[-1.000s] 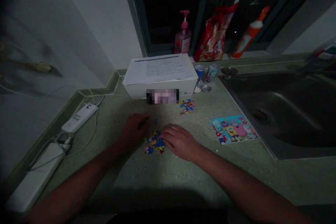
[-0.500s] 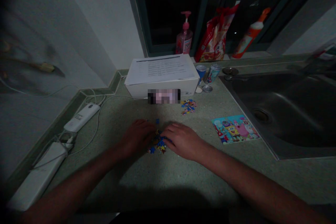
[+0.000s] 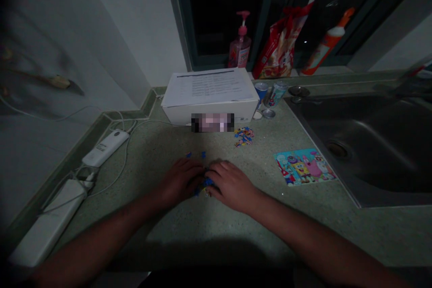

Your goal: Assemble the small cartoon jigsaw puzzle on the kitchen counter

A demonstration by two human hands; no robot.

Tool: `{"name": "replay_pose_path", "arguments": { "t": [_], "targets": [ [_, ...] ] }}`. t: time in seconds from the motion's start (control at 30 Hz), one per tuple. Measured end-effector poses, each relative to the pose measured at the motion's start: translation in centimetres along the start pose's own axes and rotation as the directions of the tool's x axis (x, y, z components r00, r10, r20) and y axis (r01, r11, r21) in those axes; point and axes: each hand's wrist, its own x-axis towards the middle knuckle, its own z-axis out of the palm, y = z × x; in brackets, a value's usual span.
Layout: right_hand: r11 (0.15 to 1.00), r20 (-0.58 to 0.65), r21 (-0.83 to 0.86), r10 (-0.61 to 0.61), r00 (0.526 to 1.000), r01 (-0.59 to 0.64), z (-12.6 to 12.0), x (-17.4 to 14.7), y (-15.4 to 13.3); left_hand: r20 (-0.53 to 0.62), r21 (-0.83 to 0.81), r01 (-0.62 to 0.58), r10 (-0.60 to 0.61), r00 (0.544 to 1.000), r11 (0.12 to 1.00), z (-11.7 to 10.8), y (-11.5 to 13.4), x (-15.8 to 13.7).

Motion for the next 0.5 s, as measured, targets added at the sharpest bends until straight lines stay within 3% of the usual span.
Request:
{"name": "replay_pose_path", "arguments": {
  "t": [0.5],
  "targets": [
    [0.997, 0.016, -0.078, 0.002, 1.000, 0.000, -1.2, 0.0, 0.7, -0.028, 0.048, 0.060, -0.059, 0.998, 0.997, -0.7, -0.5, 0.2]
  ]
}}
